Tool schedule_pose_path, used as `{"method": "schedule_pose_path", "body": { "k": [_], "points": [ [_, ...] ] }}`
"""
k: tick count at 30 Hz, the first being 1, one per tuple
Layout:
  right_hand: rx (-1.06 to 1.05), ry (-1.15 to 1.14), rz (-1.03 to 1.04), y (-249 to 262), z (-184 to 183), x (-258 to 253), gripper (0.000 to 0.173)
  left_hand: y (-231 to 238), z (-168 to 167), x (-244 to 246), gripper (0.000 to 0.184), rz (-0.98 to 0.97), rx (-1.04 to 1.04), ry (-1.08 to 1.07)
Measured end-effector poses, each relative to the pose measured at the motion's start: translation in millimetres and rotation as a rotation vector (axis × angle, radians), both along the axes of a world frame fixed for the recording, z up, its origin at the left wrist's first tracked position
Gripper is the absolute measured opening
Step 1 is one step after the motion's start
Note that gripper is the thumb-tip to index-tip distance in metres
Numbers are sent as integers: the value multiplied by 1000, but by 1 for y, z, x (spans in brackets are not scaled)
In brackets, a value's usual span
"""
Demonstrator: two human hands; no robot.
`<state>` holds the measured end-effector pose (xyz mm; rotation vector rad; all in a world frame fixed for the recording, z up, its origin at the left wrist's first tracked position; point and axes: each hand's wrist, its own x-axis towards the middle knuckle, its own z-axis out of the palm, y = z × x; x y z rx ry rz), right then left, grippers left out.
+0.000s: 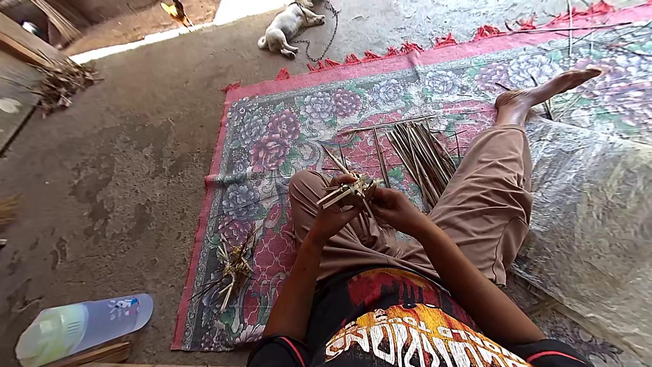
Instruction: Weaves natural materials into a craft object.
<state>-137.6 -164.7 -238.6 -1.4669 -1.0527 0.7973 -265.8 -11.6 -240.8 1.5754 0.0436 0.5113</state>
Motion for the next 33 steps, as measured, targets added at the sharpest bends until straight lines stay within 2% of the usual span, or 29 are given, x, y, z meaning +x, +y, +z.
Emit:
{"method": "schedule_pose_path", "body": {
  "k": [1,4,6,9,11,14,16,18,20,24,29,33],
  "points": [
    [50,29,-64,2,1,-4,9,-1,5,0,70,32,-29,-8],
    [129,104,-169,5,1,-14,36,-4,10,2,70,153,-106,-67],
    [112,140,-159,7,-3,-15,43,-1,4,4,67,209,-174,-132],
    [-56,191,-30,5,-17,-6,26,8,-3,2,63,224,-219,-139],
    [-142,128,-12,4,-17,-1,20,12,-4,0,63,173,-187,-110],
    [-77,-2,-133,-1,-2,1,17,12,-3,-3,65,72,-130,-79],
    [12,55,-144,-4,10,2,14,11,0,-4,69,38,-95,-63],
    [35,166,-35,-7,15,3,20,11,0,-3,70,23,-50,-37],
    [-17,230,76,-7,10,-2,16,11,0,-1,68,28,20,-10],
    [-152,219,209,-2,-4,-6,10,14,0,0,70,42,70,-8],
    [-57,387,106,-6,18,-6,6,12,2,-5,75,111,-16,18],
    [96,497,-31,-6,16,-6,8,6,4,-5,85,120,-80,76]
  ]
}}
